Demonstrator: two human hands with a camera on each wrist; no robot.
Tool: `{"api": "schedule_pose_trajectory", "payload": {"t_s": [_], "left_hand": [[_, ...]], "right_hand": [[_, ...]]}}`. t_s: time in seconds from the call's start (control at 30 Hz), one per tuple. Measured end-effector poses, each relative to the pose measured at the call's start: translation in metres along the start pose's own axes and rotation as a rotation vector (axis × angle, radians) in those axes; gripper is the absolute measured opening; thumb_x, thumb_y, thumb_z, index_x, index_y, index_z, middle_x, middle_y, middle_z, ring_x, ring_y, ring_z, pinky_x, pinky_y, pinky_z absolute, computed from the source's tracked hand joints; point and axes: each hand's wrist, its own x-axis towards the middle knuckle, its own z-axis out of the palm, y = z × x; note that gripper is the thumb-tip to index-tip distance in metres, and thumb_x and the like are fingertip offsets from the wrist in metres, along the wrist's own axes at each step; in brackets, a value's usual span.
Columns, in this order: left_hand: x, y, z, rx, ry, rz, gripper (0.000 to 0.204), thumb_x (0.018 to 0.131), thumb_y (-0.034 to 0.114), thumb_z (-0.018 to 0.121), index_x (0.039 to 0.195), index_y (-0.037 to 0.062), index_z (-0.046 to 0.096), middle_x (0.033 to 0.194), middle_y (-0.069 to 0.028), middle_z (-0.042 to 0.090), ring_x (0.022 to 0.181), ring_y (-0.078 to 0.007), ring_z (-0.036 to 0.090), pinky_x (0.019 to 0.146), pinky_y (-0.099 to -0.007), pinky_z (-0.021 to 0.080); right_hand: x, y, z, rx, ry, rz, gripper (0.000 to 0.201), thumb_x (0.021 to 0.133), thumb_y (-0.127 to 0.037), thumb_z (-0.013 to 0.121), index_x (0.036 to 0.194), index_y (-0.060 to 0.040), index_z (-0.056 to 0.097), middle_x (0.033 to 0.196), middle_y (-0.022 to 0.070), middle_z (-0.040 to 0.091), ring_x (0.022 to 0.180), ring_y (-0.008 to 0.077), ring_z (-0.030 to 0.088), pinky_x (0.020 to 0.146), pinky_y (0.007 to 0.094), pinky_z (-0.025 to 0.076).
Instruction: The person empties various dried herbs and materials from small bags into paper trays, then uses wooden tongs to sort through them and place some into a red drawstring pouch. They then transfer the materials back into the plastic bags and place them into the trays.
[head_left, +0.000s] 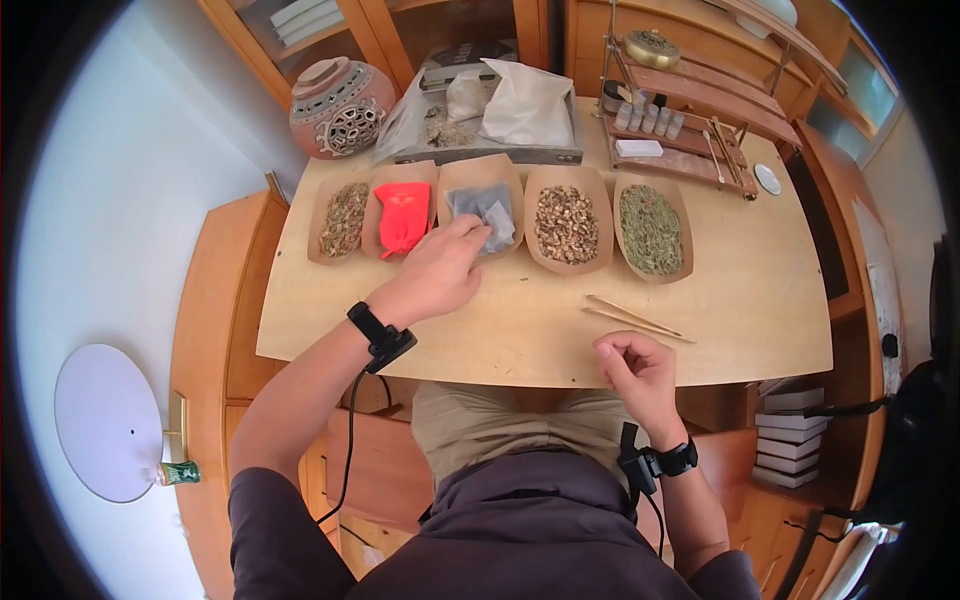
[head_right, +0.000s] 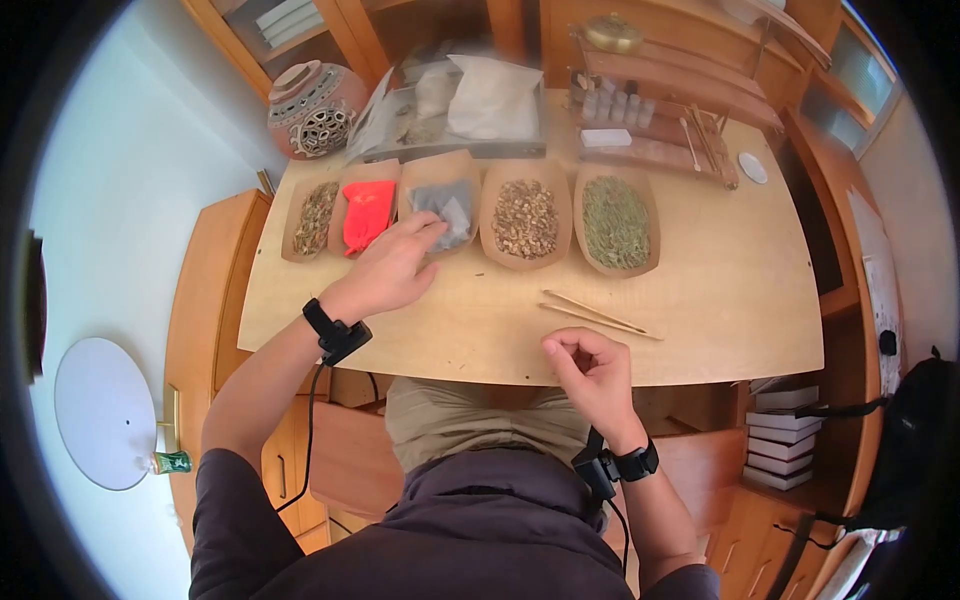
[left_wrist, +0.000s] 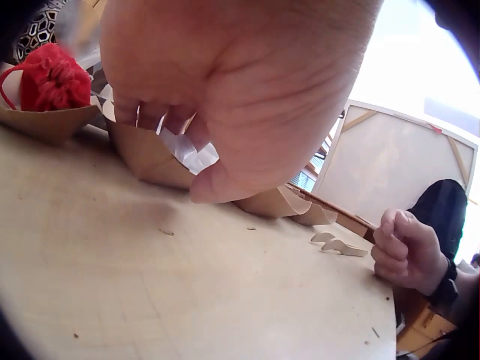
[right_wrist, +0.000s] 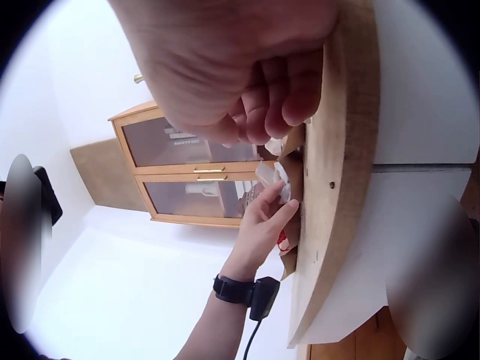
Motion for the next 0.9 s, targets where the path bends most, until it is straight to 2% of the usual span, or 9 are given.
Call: {"api": "schedule_pose_trajectory", "payload": {"t_s": [0.17,0.27,0.33,0.4,0.47,0.57,0.7,0.8,0.9], "left_hand": [[0.005,0.0,-0.018,-0.108,-0.11,-0.014,0.055,0.093,0.01,0.068,0.144,-0.0052,0.054,0.149,-0.0241,0.053,0.136,-0.0413,0.055,0.113,-0.0433,0.046],[0.011,0.002,-0.039,-0.111,-0.06,0.016,0.056,0.095,0.013,0.068,0.147,-0.0031,0.053,0.15,-0.0238,0.054,0.138,-0.0406,0.054,0.115,-0.0414,0.044],[0.023,0.009,-0.062,-0.066,-0.06,-0.078,0.049,0.096,0.013,0.067,0.141,-0.0035,0.058,0.135,-0.024,0.062,0.128,-0.0393,0.059,0.108,-0.0451,0.048],[0.037,-0.004,-0.075,0.006,-0.007,-0.043,0.042,0.097,0.013,0.065,0.136,-0.0033,0.062,0.125,-0.024,0.066,0.121,-0.0387,0.063,0.104,-0.0471,0.05],[0.052,-0.034,-0.084,0.106,0.099,0.12,0.037,0.097,0.012,0.063,0.131,-0.0027,0.066,0.119,-0.0236,0.068,0.116,-0.039,0.065,0.102,-0.0472,0.051],[0.077,-0.058,-0.102,0.268,-0.053,-0.104,0.037,0.1,0.012,0.06,0.134,-0.0028,0.065,0.129,-0.0211,0.065,0.122,-0.0407,0.062,0.109,-0.0426,0.048],[0.095,-0.113,-0.09,0.492,-0.104,-0.098,0.036,0.097,0.018,0.06,0.129,0.0051,0.071,0.12,-0.021,0.067,0.115,-0.04,0.065,0.102,-0.0471,0.052],[0.103,-0.122,-0.082,0.573,-0.137,-0.203,0.038,0.097,0.023,0.062,0.13,0.0094,0.071,0.121,-0.0201,0.067,0.113,-0.0396,0.066,0.102,-0.0472,0.053],[0.107,-0.117,-0.083,0.575,-0.172,-0.246,0.039,0.095,0.022,0.066,0.128,0.0021,0.071,0.129,-0.0221,0.066,0.12,-0.042,0.063,0.107,-0.0461,0.049]], "right_hand": [[0.001,0.012,-0.004,-0.03,-0.022,-0.091,0.009,0.099,-0.008,0.075,0.098,0.0014,0.076,0.079,-0.005,0.067,0.07,0.0004,0.055,0.061,0.0189,0.045],[0.0,0.012,-0.008,-0.052,-0.029,-0.114,0.008,0.098,-0.007,0.075,0.096,0.0012,0.076,0.079,-0.0037,0.067,0.069,0.001,0.055,0.06,0.0198,0.045],[-0.002,0.008,-0.009,-0.104,-0.042,-0.165,0.008,0.097,-0.007,0.075,0.096,0.0007,0.076,0.078,-0.0018,0.068,0.067,0.0021,0.055,0.059,0.0209,0.045],[-0.003,0.003,-0.008,-0.154,-0.06,-0.207,0.008,0.096,-0.008,0.075,0.095,0.0002,0.076,0.076,0.0014,0.068,0.064,0.0047,0.055,0.058,0.0228,0.045],[-0.002,0.001,-0.009,-0.181,-0.071,-0.238,0.008,0.095,-0.008,0.076,0.094,-0.0002,0.076,0.075,0.0039,0.067,0.062,0.0073,0.056,0.057,0.0245,0.045],[-0.001,0.001,-0.01,-0.174,-0.072,-0.25,0.009,0.095,-0.009,0.076,0.094,-0.0006,0.076,0.075,0.0061,0.067,0.06,0.0103,0.056,0.056,0.0264,0.045],[-0.001,0.001,-0.012,-0.137,-0.069,-0.237,0.008,0.094,-0.009,0.076,0.093,-0.0011,0.076,0.074,0.0063,0.066,0.059,0.012,0.057,0.056,0.0275,0.046],[-0.001,0.0,-0.014,-0.126,-0.07,-0.241,0.008,0.094,-0.01,0.075,0.093,-0.0016,0.076,0.073,0.0062,0.065,0.059,0.0134,0.057,0.056,0.0283,0.046],[-0.001,0.0,-0.015,-0.126,-0.075,-0.244,0.008,0.094,-0.01,0.075,0.093,-0.002,0.076,0.071,0.0062,0.063,0.058,0.0146,0.057,0.056,0.029,0.047]]}}
